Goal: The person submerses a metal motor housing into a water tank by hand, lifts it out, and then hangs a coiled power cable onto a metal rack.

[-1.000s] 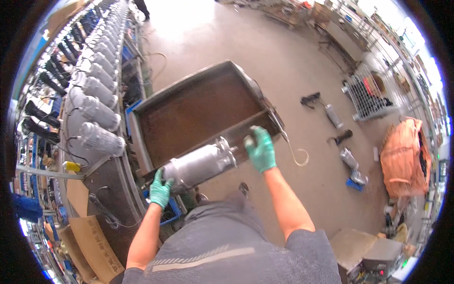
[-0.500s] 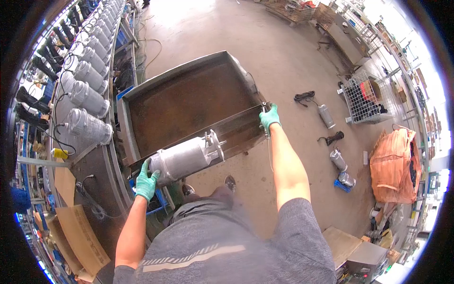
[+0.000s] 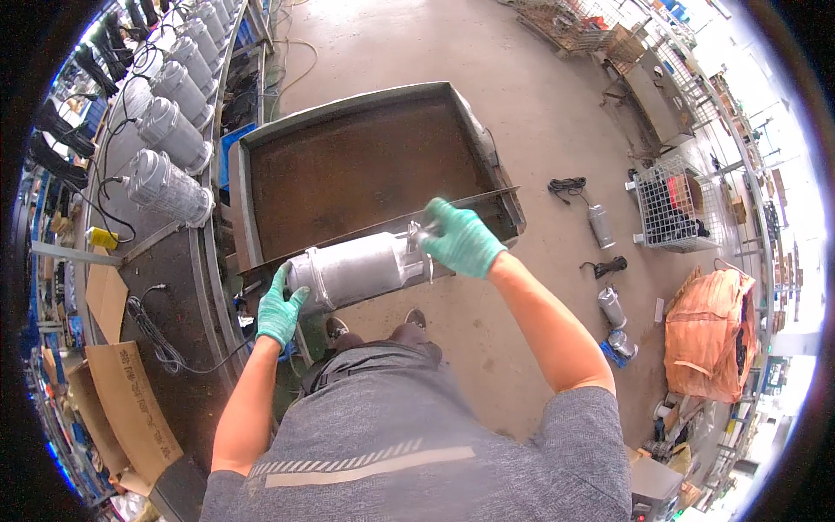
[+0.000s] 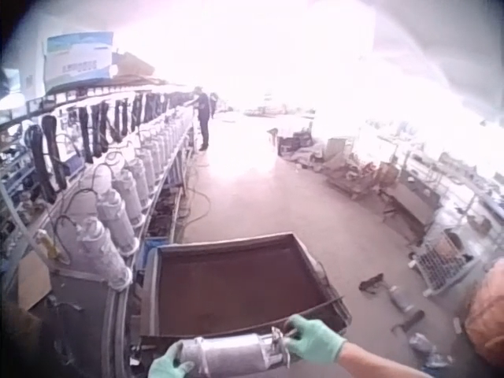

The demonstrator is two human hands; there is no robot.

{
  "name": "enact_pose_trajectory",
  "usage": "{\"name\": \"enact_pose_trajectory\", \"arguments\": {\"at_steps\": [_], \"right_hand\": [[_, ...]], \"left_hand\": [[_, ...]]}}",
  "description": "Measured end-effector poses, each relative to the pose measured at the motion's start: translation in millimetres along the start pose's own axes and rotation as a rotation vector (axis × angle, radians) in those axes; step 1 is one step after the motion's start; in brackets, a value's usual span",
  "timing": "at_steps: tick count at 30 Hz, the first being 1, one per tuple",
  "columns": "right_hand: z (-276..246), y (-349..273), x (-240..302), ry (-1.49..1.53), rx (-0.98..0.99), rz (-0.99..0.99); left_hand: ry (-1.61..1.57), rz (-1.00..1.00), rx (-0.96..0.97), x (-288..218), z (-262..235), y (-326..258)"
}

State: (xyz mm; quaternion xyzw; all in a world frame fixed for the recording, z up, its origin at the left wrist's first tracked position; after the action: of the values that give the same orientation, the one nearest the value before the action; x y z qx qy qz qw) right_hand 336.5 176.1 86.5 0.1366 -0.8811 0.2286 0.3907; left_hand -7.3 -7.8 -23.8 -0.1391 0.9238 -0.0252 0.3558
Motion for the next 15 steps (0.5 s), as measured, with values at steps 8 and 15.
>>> {"name": "enact_pose_trajectory", "arguments": {"at_steps": [8,15], "right_hand": [[20,11,22,-0.576,0.034,-0.054],[25,17,21,-0.673,0.075,-0.017]], "left_hand": [[-0.033,0.055,-0.044,9,9,1],[-0.16,-0.018,-0.002,-6,1,6]]}}
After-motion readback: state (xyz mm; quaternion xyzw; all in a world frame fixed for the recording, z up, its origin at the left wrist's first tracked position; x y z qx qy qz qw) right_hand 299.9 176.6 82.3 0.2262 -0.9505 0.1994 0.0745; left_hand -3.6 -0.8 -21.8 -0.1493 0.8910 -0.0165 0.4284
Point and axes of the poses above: each hand's wrist, its own y-axis towards the middle knuckle, its own z-axis out of the palm, x = y × z, the point moved 1 cm from there along y, towards the middle knuckle, and after that the axes turned 10 degrees about z, right-handed, at the moved point
